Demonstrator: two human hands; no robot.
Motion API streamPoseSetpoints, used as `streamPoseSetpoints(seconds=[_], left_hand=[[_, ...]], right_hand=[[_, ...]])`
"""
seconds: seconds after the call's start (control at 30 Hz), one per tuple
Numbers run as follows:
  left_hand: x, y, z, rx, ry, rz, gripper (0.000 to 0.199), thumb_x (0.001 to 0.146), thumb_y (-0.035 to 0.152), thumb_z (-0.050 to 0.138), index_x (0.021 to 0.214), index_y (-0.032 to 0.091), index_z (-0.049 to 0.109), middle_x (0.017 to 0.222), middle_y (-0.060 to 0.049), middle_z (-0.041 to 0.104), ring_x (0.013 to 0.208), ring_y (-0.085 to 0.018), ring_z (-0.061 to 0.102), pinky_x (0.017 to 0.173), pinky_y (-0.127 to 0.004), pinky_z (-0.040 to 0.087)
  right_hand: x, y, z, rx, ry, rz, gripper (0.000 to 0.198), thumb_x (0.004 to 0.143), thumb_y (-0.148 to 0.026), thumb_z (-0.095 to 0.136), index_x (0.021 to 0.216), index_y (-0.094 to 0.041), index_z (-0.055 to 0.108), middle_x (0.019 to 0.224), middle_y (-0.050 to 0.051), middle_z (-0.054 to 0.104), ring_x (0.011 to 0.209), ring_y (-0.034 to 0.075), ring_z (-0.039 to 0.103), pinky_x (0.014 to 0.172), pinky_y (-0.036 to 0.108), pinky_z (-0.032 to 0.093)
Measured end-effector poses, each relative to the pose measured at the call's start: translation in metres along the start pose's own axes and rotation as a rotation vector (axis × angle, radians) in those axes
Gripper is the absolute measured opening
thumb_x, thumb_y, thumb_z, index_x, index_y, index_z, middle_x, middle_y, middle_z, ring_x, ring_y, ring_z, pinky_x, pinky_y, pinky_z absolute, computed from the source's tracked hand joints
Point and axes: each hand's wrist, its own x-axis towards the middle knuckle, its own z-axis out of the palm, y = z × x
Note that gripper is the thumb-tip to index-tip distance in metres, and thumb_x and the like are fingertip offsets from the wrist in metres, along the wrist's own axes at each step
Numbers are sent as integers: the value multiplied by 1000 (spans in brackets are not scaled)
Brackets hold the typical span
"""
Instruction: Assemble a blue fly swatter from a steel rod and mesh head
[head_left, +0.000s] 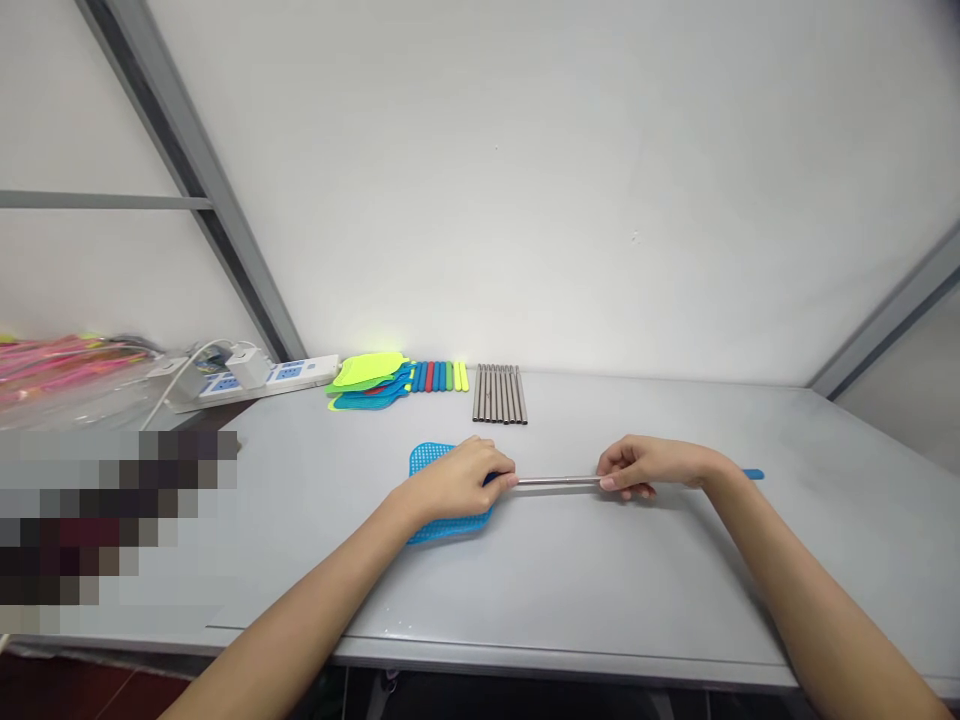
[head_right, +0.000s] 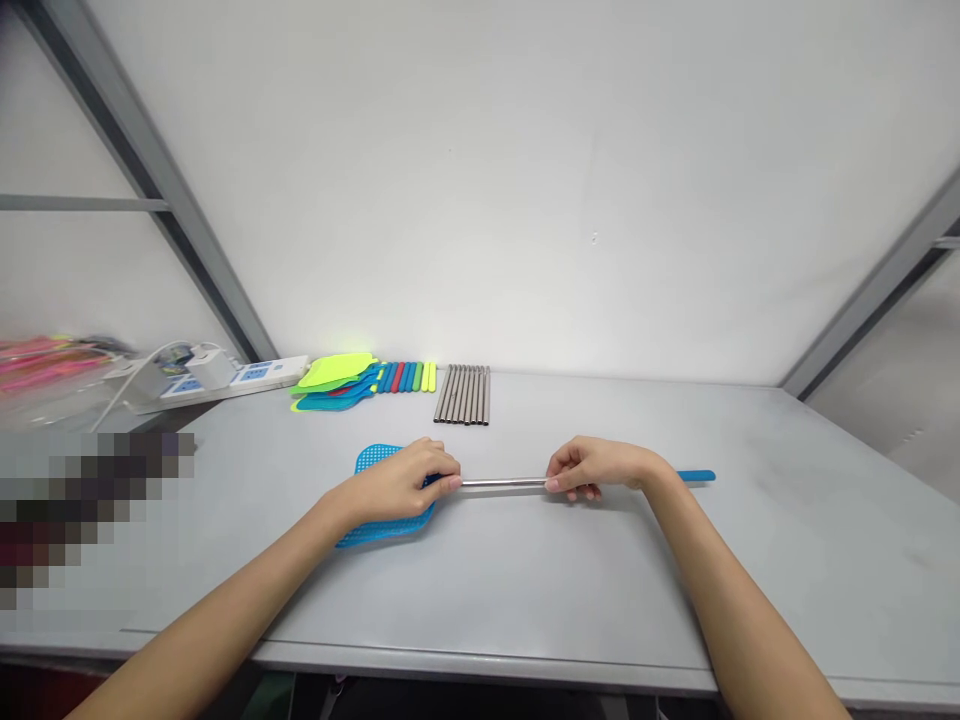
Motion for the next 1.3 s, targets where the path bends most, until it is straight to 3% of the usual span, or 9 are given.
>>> streamPoseSetpoints(seconds=[0.2, 0.3, 0.53, 1.3], left_hand=[[-1, -3, -3, -34, -35, -29, 30, 84, 31, 29, 59, 17, 40, 58, 2, 45, 66, -12, 40, 67, -24, 29], [-1, -2, -2, -38, -40, -34, 29, 83, 29, 30, 59, 17, 40, 57, 2, 43, 66, -12, 39, 66, -24, 29], [-2, 0, 2, 57, 40, -20, 26, 82, 20, 32, 57, 16, 39, 54, 1, 42, 64, -13, 36, 68, -27, 26], [-1, 13, 9, 325, 100, 38, 14, 68, 3, 39, 64, 16, 44, 61, -2, 49, 69, -16, 41, 72, -34, 23]], right_hand=[[-4, 1, -4, -70, 50, 27, 34, 68, -45, 53, 76, -13, 60, 61, 2, 49, 49, 7, 37, 47, 21, 30], [-2, -1, -2, -63, 23, 8, 35, 70, -46, 51, 73, -13, 62, 52, -2, 39, 45, 6, 29, 44, 21, 23], [4, -4, 6, 14, 52, -66, 36, 72, -44, 48, 61, -11, 57, 46, -6, 25, 42, 4, 17, 43, 23, 11], [20, 10, 15, 260, -186, 25, 26, 75, -31, 44, 57, -15, 37, 46, -7, 18, 38, 3, 12, 35, 19, 7]])
